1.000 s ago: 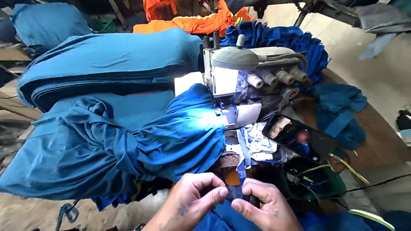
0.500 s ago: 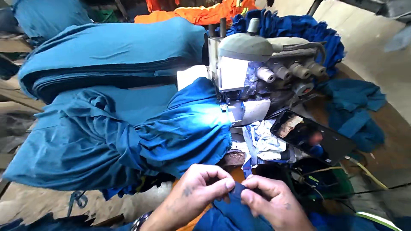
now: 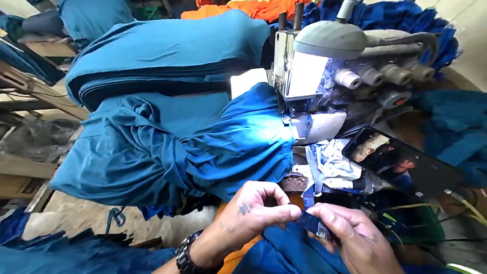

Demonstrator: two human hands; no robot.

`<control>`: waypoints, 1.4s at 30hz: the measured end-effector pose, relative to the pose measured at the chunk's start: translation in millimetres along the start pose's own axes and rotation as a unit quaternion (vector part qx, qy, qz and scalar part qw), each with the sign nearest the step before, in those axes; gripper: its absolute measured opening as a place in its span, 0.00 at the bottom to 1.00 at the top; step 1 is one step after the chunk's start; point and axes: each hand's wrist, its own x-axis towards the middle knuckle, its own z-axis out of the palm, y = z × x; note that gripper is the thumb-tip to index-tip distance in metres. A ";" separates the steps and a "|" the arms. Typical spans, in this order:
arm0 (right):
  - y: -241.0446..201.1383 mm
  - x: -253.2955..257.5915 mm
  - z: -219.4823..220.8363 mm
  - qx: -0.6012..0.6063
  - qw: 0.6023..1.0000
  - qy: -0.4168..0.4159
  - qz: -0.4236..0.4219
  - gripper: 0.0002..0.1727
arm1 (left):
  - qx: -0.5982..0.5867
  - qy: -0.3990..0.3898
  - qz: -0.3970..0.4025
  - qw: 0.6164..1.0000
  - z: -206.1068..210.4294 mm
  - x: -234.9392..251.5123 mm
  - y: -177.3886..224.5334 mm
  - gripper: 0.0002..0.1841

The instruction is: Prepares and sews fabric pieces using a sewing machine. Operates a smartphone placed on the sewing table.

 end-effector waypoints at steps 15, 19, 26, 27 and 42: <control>-2.6 1.1 -3.3 -0.023 0.999 0.031 0.015 0.23 | 0.055 0.025 0.007 0.998 -4.2 -2.0 -0.6 0.11; -8.0 2.6 -5.9 -0.139 0.990 0.024 -0.005 0.17 | 0.126 0.063 0.024 0.990 -3.7 -2.2 -1.7 0.11; -17.0 47.7 -16.0 -0.425 0.869 0.096 -0.233 0.04 | 0.511 0.247 0.262 0.780 3.4 26.2 28.5 0.11; -15.1 63.8 -21.4 -0.452 0.844 0.121 -0.264 0.04 | 0.562 0.261 0.278 0.734 2.0 36.5 39.3 0.11; 8.6 143.4 -39.3 -0.475 0.801 0.198 -0.307 0.08 | 0.657 0.288 0.224 0.660 -25.9 96.5 58.4 0.11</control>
